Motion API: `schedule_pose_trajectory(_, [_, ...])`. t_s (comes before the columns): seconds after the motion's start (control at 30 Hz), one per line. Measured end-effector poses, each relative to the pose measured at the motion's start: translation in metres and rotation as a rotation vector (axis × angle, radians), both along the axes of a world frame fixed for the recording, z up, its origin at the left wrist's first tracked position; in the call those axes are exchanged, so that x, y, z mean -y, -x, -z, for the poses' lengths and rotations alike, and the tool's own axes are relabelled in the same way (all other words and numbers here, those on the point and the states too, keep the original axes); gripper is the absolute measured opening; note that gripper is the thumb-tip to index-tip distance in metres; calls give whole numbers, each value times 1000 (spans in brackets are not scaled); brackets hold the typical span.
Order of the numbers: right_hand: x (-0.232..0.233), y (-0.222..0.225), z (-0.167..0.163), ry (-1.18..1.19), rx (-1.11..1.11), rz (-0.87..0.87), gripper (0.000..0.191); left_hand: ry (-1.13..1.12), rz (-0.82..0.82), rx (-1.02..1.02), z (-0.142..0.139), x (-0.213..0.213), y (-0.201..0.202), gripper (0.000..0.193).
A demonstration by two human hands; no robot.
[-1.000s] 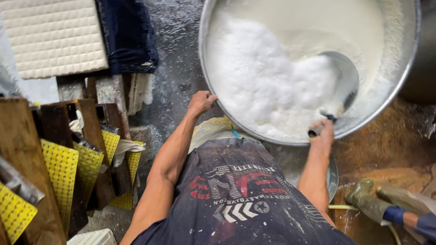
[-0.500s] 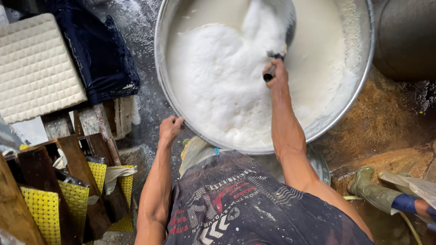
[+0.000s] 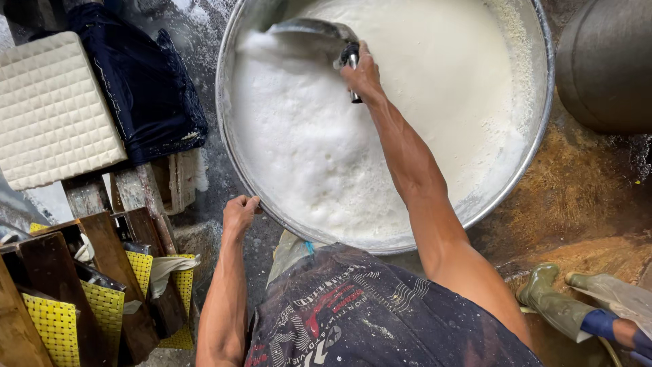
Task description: The person repeatedly scoops a white foamy substance from a large metal tub into a blue bucket using a metal scoop. The person then returns to the tub to continue scooping. The process is repeated multiple times throughout the clip.
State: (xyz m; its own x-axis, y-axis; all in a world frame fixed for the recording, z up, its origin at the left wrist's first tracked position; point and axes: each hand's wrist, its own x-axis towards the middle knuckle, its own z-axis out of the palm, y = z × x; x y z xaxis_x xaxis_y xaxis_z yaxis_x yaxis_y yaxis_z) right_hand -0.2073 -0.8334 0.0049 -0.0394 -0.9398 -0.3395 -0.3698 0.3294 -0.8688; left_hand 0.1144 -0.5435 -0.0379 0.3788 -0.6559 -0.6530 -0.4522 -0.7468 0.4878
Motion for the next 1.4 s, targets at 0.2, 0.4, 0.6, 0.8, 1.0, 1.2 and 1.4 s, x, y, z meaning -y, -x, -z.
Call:
schedule_pose_trajectory(0.2, [-36, 18, 26, 194, -405, -206, 97, 9, 69, 5, -2, 0, -3, 34])
schedule_pose_trajectory(0.4, [-95, 52, 20, 68, -540, -122, 94, 16, 124, -11, -8, 1, -7, 33])
schedule_pose_trajectory(0.6, [-158, 96, 20, 60, -658, 41, 91, 45, 224, -44, -14, 6, -16, 32])
schedule_pose_trajectory(0.8, [-225, 134, 15, 119, -596, 266, 91, 100, 290, -157, -21, 7, -24, 34])
schedule_pose_trajectory(1.0, [-290, 161, 5, 15, -333, 542, 88, 90, 280, -230, -28, 10, -27, 33])
schedule_pose_trajectory(1.2, [-322, 140, 36, -6, 307, 872, 76, 62, 274, -234, -25, 11, -30, 34])
schedule_pose_trajectory(1.4, [-281, 91, 61, 57, 702, 864, 26, 39, 226, -240, -22, 11, -21, 34])
